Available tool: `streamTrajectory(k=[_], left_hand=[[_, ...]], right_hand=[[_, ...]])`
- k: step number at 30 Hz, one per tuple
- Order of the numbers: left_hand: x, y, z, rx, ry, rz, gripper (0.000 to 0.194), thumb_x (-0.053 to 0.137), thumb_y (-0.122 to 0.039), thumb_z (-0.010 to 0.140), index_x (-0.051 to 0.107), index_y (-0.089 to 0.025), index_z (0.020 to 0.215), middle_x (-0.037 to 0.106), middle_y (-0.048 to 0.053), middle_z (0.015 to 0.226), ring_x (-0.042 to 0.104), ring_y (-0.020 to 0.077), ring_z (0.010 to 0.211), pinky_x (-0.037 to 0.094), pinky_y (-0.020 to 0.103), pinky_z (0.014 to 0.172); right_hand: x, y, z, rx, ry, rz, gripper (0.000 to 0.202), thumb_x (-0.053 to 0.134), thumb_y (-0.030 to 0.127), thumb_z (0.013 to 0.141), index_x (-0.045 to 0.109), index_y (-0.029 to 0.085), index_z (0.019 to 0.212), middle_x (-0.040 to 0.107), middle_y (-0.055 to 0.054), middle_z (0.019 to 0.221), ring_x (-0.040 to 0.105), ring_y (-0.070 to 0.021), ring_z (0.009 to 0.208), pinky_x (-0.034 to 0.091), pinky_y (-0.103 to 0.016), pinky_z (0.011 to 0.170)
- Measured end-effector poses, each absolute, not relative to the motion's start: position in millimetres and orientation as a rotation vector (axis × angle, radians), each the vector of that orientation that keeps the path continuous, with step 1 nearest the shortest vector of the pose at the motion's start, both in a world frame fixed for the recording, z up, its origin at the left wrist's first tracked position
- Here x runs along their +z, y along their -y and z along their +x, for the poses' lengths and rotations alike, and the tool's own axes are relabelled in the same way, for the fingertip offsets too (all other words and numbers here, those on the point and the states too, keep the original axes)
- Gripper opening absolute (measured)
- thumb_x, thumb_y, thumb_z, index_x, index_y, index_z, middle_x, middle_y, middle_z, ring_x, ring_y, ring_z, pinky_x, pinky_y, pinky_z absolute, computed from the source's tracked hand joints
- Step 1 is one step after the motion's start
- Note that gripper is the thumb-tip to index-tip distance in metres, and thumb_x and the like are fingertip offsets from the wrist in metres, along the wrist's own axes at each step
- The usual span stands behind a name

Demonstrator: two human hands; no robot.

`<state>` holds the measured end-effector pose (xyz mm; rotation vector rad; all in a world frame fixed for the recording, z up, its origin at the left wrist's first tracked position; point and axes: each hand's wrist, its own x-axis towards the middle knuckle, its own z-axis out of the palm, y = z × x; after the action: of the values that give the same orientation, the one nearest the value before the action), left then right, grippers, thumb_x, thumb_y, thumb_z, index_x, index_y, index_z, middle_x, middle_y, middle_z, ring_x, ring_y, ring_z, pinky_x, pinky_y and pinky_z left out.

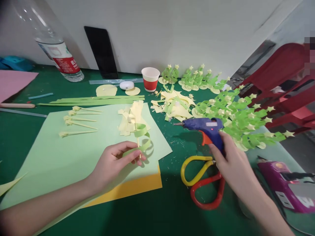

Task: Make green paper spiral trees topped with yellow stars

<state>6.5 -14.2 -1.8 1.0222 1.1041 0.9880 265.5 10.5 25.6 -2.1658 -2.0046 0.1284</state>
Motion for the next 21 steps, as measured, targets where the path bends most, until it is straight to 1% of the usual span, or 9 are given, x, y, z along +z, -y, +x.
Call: streamTrajectory(k=[3,5,6,8,10,12,15,21], left_hand=[[-2,13,6,0.979,-1.112,0.994,0.011,0.063,-0.027,0.072,0.064,-0.018,0.065,0.066,-0.002,0.061,0.061,0.0118,0.056,0.050,0.023,0.061],[-2,12,5,0.961,-1.124,0.992,0.011,0.064,-0.026,0.070,0.065,-0.019,0.063,0.067,-0.002,0.059,0.061,0.0120,0.057,0.050,0.022,0.061],[-2,12,5,0.954,-1.135,0.992,0.011,0.064,-0.025,0.070,0.066,-0.019,0.062,0.067,-0.002,0.058,0.061,0.0121,0.058,0.050,0.022,0.062],[-2,11,4,0.943,-1.154,1.000,0.012,0.064,-0.025,0.069,0.066,-0.020,0.058,0.066,-0.002,0.056,0.061,0.0125,0.058,0.049,0.022,0.062],[-1,10,3,0.934,-1.159,1.006,0.015,0.065,-0.025,0.069,0.066,-0.020,0.055,0.066,-0.002,0.055,0.061,0.0126,0.058,0.049,0.021,0.060],[-1,9,3,0.936,-1.138,1.010,0.016,0.065,-0.025,0.069,0.066,-0.020,0.054,0.065,-0.003,0.055,0.060,0.0115,0.056,0.049,0.020,0.058],[-2,9,3,0.961,-1.073,0.997,0.014,0.065,-0.022,0.070,0.067,-0.021,0.057,0.065,-0.004,0.056,0.059,0.0093,0.054,0.049,0.017,0.056],[-6,8,3,0.997,-1.025,0.982,0.011,0.065,-0.017,0.069,0.069,-0.021,0.060,0.066,-0.005,0.055,0.060,0.0088,0.051,0.050,0.016,0.053]], right_hand=[[33,0,255,0.400,1.651,-2.104,0.046,0.044,0.047,0.066,0.042,0.020,0.103,0.058,-0.011,0.083,0.059,-0.0275,0.075,0.048,-0.038,0.064],[36,8,242,0.470,1.532,-2.069,0.045,0.051,0.047,0.060,0.045,0.024,0.099,0.058,-0.009,0.086,0.057,-0.0271,0.077,0.048,-0.040,0.067],[37,12,235,0.468,1.522,-2.068,0.044,0.054,0.047,0.058,0.046,0.025,0.096,0.059,-0.007,0.085,0.056,-0.0267,0.075,0.048,-0.040,0.066],[37,19,220,0.480,1.530,-2.064,0.040,0.058,0.050,0.056,0.048,0.027,0.088,0.059,-0.003,0.075,0.056,-0.0249,0.067,0.048,-0.039,0.061],[36,24,207,0.457,1.545,-2.037,0.033,0.059,0.051,0.059,0.045,0.028,0.078,0.054,0.001,0.060,0.053,-0.0211,0.055,0.047,-0.035,0.054],[34,27,199,0.385,1.580,-1.993,0.027,0.057,0.047,0.064,0.040,0.027,0.070,0.047,0.004,0.052,0.048,-0.0176,0.047,0.045,-0.031,0.048],[29,28,195,0.314,1.643,-1.957,0.027,0.055,0.043,0.067,0.034,0.027,0.065,0.043,0.004,0.050,0.043,-0.0153,0.043,0.040,-0.028,0.044],[22,28,199,0.245,1.661,-2.000,0.025,0.056,0.042,0.065,0.036,0.027,0.063,0.040,0.005,0.048,0.037,-0.0140,0.042,0.035,-0.027,0.041]])
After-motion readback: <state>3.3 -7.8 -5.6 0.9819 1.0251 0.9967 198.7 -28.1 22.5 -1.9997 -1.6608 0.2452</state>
